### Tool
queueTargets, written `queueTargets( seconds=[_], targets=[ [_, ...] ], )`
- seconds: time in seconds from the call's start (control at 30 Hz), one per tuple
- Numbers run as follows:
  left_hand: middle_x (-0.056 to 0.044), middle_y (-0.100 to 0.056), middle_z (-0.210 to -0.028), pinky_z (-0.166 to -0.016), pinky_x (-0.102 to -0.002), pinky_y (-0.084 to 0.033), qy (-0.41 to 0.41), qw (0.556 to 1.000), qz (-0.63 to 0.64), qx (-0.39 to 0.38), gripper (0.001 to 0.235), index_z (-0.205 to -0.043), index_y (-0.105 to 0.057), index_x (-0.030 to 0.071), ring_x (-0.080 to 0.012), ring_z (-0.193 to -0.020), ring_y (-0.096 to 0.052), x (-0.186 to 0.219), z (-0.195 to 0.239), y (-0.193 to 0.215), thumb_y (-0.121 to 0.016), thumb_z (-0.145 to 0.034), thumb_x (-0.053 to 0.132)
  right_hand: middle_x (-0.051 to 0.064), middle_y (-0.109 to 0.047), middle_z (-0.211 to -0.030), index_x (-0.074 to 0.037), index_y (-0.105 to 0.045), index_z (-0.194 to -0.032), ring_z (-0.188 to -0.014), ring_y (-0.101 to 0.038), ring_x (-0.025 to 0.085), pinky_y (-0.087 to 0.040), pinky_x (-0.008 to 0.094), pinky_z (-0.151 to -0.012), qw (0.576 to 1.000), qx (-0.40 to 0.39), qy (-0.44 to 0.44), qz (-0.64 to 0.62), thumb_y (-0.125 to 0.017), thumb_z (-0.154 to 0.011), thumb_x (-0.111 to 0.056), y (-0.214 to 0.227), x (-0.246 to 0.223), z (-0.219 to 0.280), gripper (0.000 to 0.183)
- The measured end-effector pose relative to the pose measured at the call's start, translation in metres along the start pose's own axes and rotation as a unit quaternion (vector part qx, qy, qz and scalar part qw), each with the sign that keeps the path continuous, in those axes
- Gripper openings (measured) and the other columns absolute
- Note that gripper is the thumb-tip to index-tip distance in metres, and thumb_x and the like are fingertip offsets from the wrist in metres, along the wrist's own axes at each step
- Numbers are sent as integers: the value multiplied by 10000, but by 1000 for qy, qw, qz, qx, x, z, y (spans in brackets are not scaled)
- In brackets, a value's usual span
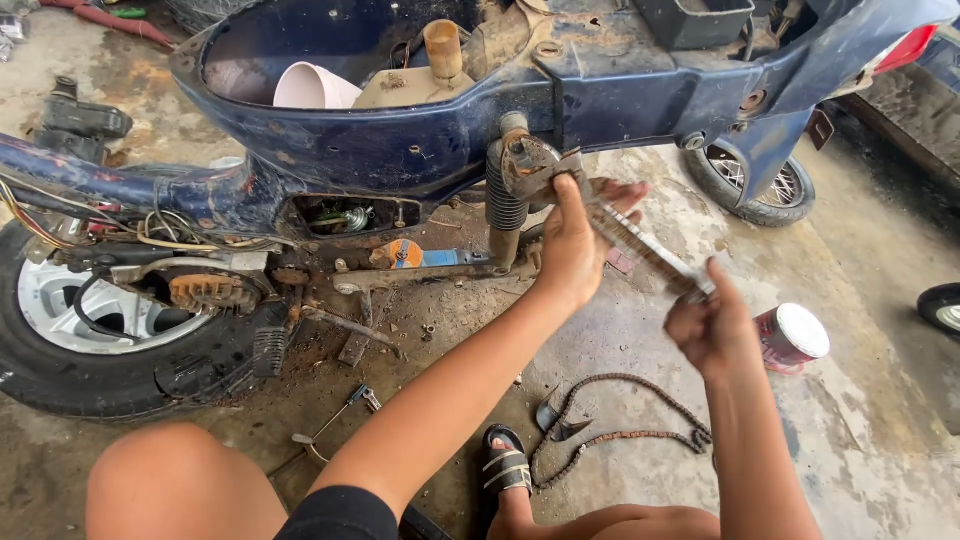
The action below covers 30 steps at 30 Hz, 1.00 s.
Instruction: The person uses a wrench to loosen and remove a bolt from the rear shock absorber of a motorcycle. They then use a hammer to strike a metal component near the rear wheel and chain area.
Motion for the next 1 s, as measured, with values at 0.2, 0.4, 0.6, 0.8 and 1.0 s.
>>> queueTargets(
  seconds=[0.2,0.4,0.6,0.8,1.0],
  targets=[
    [-322,-369,-1563,-1221,-554,-296,143,986,-78,30,1058,-1575,-292,25,-486,-1469,-357,22,15,-27,-289,-916,852,21,-342,-1070,13,-289,-1246,-831,-454,189,-550,685,-887,908,165,38,-383,-643,-943,-324,-38,-32,-53,575],
    [-238,-496,-1533,-1179,-428,-423,269,805,-453,-274,1082,-1616,-256,57,-341,-1345,-560,78,101,-36,-197,-793,757,45,-408,-664,-119,-496,-1332,-452,-356,151,-411,315,-480,802,263,273,-462,-680,-739,-281,-83,-124,44,641],
    [-72,-793,-1181,-973,-322,-655,247,647,-672,-262,399,-1176,-727,118,-173,-1071,-772,174,129,88,-416,-1058,338,16,-400,-605,-86,-422,-744,-482,-340,152,-308,343,-425,796,107,566,-186,-547,-849,-179,-162,-242,43,188],
    [-131,-716,-1162,-788,-368,-568,-9,827,-541,151,663,-1262,-625,30,-259,-954,-697,390,94,120,-241,-1062,533,-63,-465,-579,-109,-480,-1109,-447,-411,158,-317,377,-399,572,-4,768,288,-508,-977,-422,-451,-70,167,341],
    [-61,-578,-1424,-937,-241,-495,-193,710,-675,61,640,-1558,-411,179,-116,-1170,-567,506,107,115,-240,-1155,647,-10,-471,-434,-135,-508,-706,-367,-500,272,-401,472,-350,325,-298,763,473,-707,-752,-55,-467,145,161,219]
  ],
)
Point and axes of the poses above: each hand's wrist, its own z-axis away from the middle knuckle, its own y-axis out of the back of the hand, x = y × z, the point moved 8 cm from there along -z, towards the middle knuckle
